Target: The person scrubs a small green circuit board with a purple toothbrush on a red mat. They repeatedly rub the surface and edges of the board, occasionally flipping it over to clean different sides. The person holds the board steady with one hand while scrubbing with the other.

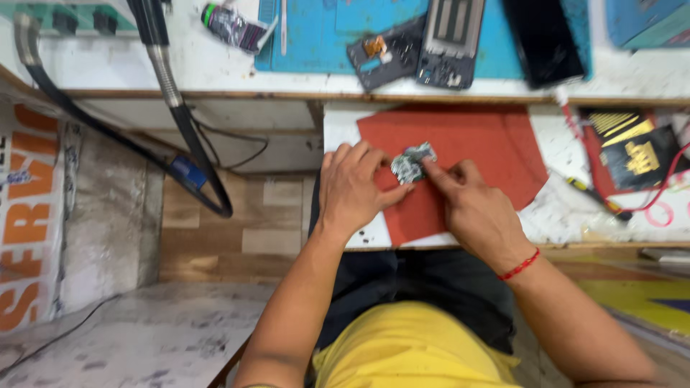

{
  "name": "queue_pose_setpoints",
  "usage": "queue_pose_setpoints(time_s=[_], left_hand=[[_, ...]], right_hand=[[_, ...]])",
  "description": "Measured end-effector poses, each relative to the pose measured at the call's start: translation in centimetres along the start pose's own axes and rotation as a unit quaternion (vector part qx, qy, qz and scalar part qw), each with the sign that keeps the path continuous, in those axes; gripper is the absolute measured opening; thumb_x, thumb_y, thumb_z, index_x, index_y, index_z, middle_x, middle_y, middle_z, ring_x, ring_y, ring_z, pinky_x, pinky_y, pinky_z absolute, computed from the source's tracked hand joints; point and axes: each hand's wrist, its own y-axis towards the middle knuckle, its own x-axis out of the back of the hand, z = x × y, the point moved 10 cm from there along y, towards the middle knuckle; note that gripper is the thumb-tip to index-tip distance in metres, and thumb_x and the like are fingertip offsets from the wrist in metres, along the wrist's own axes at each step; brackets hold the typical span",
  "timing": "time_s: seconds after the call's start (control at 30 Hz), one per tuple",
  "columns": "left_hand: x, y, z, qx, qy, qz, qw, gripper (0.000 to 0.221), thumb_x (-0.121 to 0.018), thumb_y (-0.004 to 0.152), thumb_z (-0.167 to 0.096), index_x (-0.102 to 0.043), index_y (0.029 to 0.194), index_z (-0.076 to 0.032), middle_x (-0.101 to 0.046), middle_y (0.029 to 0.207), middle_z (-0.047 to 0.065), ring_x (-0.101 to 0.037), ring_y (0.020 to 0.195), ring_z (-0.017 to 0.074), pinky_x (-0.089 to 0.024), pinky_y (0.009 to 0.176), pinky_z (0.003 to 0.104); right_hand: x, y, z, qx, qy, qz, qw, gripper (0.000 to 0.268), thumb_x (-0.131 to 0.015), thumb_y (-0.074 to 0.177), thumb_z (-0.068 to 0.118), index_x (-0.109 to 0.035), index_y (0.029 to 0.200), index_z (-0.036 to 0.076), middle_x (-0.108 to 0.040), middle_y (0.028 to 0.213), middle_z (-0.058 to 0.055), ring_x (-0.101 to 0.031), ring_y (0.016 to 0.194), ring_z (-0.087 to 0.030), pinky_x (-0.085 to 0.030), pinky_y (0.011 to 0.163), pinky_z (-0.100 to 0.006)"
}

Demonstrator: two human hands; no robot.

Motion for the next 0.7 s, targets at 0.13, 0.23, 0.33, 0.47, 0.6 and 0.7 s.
queue_pose_setpoints(time_s=[0.13,0.23,0.33,0.47,0.6,0.7], left_hand=[[-0.2,-0.5,0.2,-0.007,0.003,0.003,1.000,0.044,-0.093,0.065,-0.044,-0.071,0.089,-0.015,-0.062,0.090,0.001,-0.057,0.090,0.0253,-0.040,0.082,0.041],[-0.3,-0.4,0.2,0.004,-0.016,0.009,1.000,0.043,-0.093,0.066,-0.042,-0.071,0.092,-0.016,-0.060,0.086,-0.002,-0.057,0.087,0.0216,-0.041,0.083,0.039],[-0.3,-0.4,0.3,0.013,0.006,0.018,1.000,0.040,-0.093,0.065,-0.039,-0.072,0.090,-0.016,-0.061,0.086,-0.002,-0.056,0.087,0.0213,-0.041,0.083,0.039],[-0.1,-0.1,0.0,0.000,-0.014,-0.003,1.000,0.042,-0.094,0.065,-0.042,-0.071,0.089,-0.016,-0.061,0.085,-0.003,-0.056,0.085,0.0205,-0.040,0.082,0.039],[-0.1,-0.7,0.1,0.000,-0.006,0.005,1.000,0.042,-0.094,0.066,-0.043,-0.070,0.087,-0.015,-0.060,0.085,-0.002,-0.056,0.085,0.0212,-0.040,0.081,0.040],[-0.2,-0.2,-0.1,-0.003,-0.012,-0.001,1.000,0.043,-0.094,0.066,-0.043,-0.071,0.090,-0.015,-0.060,0.085,-0.002,-0.055,0.085,0.0215,-0.040,0.080,0.040]], right_hand=[[-1.1,-0.4,0.2,-0.003,-0.022,0.050,0.998,0.062,-0.052,0.089,0.005,-0.055,0.149,0.024,-0.062,0.110,-0.015,-0.067,0.072,-0.040,-0.056,0.061,-0.051],[-0.3,0.4,-0.6,-0.013,-0.023,0.018,0.999,0.060,-0.051,0.092,0.004,-0.056,0.150,0.022,-0.062,0.109,-0.016,-0.067,0.073,-0.041,-0.056,0.065,-0.053],[-1.1,-0.6,0.5,0.016,-0.010,0.035,0.999,0.065,-0.052,0.087,0.002,-0.057,0.148,0.023,-0.062,0.107,-0.017,-0.067,0.071,-0.041,-0.056,0.063,-0.053],[-0.4,-0.4,-0.6,0.018,-0.016,0.027,0.999,0.067,-0.052,0.085,0.001,-0.057,0.149,0.020,-0.062,0.110,-0.018,-0.067,0.071,-0.042,-0.055,0.064,-0.053],[0.1,-0.9,-1.0,0.022,0.018,0.007,1.000,0.060,-0.053,0.091,0.003,-0.057,0.148,0.022,-0.062,0.111,-0.017,-0.066,0.074,-0.042,-0.056,0.067,-0.052],[-0.9,-1.1,-1.5,-0.022,-0.007,0.064,0.998,0.070,-0.050,0.086,-0.001,-0.052,0.153,0.020,-0.060,0.110,-0.020,-0.065,0.069,-0.043,-0.055,0.061,-0.052]])
